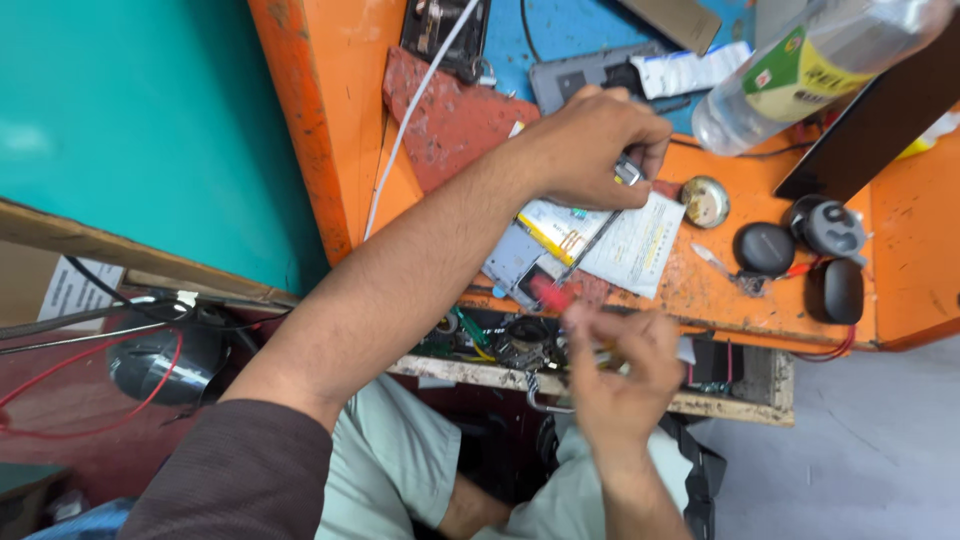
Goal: The person works on the internal components of a disassembled mobile phone by hand, removing a battery and handling small internal wires.
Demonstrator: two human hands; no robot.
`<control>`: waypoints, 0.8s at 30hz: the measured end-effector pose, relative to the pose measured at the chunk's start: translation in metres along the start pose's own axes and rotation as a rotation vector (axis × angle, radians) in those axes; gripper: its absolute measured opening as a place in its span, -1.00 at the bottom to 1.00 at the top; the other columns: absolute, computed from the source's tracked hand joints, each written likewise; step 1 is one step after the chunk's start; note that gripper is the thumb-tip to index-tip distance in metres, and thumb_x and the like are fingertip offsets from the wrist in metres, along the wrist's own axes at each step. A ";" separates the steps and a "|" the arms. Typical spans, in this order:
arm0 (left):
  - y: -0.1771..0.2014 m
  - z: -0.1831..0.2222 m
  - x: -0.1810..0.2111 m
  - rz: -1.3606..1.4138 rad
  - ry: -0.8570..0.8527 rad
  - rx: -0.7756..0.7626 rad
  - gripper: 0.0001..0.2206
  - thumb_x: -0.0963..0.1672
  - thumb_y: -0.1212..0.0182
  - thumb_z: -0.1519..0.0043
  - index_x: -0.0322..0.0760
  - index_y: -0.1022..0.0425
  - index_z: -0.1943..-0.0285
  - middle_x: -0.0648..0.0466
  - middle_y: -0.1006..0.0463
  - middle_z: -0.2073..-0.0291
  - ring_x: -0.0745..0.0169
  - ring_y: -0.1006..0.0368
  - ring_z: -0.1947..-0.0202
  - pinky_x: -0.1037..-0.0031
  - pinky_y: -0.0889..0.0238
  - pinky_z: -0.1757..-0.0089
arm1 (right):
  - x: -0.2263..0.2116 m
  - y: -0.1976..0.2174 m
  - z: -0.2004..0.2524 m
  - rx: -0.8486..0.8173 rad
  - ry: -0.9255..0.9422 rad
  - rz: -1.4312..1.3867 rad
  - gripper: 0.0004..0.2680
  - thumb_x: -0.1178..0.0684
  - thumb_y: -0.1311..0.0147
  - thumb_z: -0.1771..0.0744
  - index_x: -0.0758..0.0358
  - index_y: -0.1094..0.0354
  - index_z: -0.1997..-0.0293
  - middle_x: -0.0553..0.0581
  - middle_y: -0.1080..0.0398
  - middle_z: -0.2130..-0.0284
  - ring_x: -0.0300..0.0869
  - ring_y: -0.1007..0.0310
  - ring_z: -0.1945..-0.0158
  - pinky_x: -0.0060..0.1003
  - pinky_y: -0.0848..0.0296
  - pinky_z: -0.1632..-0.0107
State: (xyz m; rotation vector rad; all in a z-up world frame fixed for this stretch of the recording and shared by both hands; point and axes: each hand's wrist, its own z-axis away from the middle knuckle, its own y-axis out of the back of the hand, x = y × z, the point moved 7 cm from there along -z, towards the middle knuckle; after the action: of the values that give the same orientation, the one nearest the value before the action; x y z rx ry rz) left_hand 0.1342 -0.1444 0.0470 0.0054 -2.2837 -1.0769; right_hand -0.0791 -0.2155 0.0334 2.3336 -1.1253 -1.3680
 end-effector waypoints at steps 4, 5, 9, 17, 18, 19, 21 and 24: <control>0.001 -0.001 -0.001 -0.005 0.022 -0.005 -0.81 -0.04 -0.38 -0.01 -0.11 -0.48 0.34 0.18 -0.57 0.38 0.10 -0.43 0.15 0.21 -0.19 -0.01 | 0.017 0.002 -0.015 0.082 -0.037 0.071 -0.90 0.17 -0.41 -0.31 0.31 -0.54 0.24 0.03 -0.22 0.46 -0.23 -0.16 0.36 -0.35 -0.15 0.27; -0.002 0.003 -0.001 0.001 0.021 -0.005 -0.80 -0.04 -0.38 -0.01 -0.12 -0.48 0.33 0.17 -0.56 0.36 0.09 -0.43 0.15 0.20 -0.19 0.00 | 0.017 0.002 -0.009 0.050 -0.040 0.036 -0.91 0.17 -0.40 -0.31 0.30 -0.54 0.24 0.02 -0.25 0.46 -0.24 -0.18 0.36 -0.36 -0.17 0.27; 0.004 -0.004 0.001 -0.010 0.022 -0.013 -0.80 -0.04 -0.40 0.02 -0.11 -0.49 0.34 0.18 -0.56 0.38 0.10 -0.43 0.15 0.20 -0.17 -0.01 | 0.005 0.005 -0.007 0.002 0.026 0.014 -0.91 0.16 -0.39 -0.28 0.28 -0.56 0.25 -0.01 -0.26 0.49 -0.25 -0.21 0.37 -0.36 -0.19 0.27; 0.006 -0.003 0.003 -0.009 0.018 -0.007 -0.80 -0.05 -0.41 -0.01 -0.11 -0.48 0.34 0.19 -0.55 0.37 0.12 -0.43 0.16 0.22 -0.18 -0.02 | 0.004 0.006 -0.015 0.055 -0.028 0.090 -0.90 0.16 -0.40 -0.28 0.28 -0.60 0.19 0.04 -0.22 0.50 -0.25 -0.20 0.38 -0.34 -0.21 0.28; 0.005 -0.002 0.003 -0.004 0.032 -0.020 -0.80 -0.05 -0.42 0.00 -0.12 -0.48 0.35 0.19 -0.55 0.37 0.13 -0.43 0.17 0.22 -0.18 -0.02 | 0.005 0.006 -0.018 0.052 -0.015 0.094 -0.90 0.15 -0.39 -0.29 0.28 -0.59 0.20 0.03 -0.26 0.47 -0.26 -0.23 0.37 -0.35 -0.23 0.27; 0.004 -0.002 0.002 0.002 0.046 -0.033 -0.79 -0.05 -0.42 0.00 -0.12 -0.48 0.35 0.19 -0.55 0.37 0.13 -0.43 0.17 0.23 -0.18 -0.02 | 0.005 0.005 -0.020 0.048 -0.001 0.098 -0.91 0.15 -0.39 -0.30 0.28 -0.58 0.20 0.03 -0.29 0.44 -0.27 -0.26 0.36 -0.36 -0.25 0.26; 0.004 0.001 0.001 0.006 0.035 -0.018 -0.82 -0.06 -0.40 -0.02 -0.12 -0.49 0.33 0.20 -0.55 0.35 0.14 -0.43 0.15 0.23 -0.18 -0.01 | 0.010 0.004 -0.016 0.037 -0.062 0.054 -0.92 0.15 -0.37 -0.32 0.30 -0.56 0.22 0.03 -0.30 0.45 -0.26 -0.26 0.39 -0.37 -0.24 0.29; 0.003 -0.002 0.005 -0.010 0.038 -0.027 -0.82 -0.06 -0.41 0.00 -0.11 -0.50 0.35 0.20 -0.55 0.37 0.14 -0.42 0.17 0.22 -0.15 -0.02 | 0.004 0.009 -0.008 -0.008 -0.086 0.037 -0.91 0.14 -0.38 -0.28 0.29 -0.59 0.24 0.05 -0.25 0.50 -0.26 -0.24 0.43 -0.37 -0.25 0.32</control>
State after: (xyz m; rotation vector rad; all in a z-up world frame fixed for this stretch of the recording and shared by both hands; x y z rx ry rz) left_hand 0.1318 -0.1447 0.0526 0.0263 -2.2370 -1.1030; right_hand -0.0759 -0.2262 0.0399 2.2562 -1.1780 -1.4703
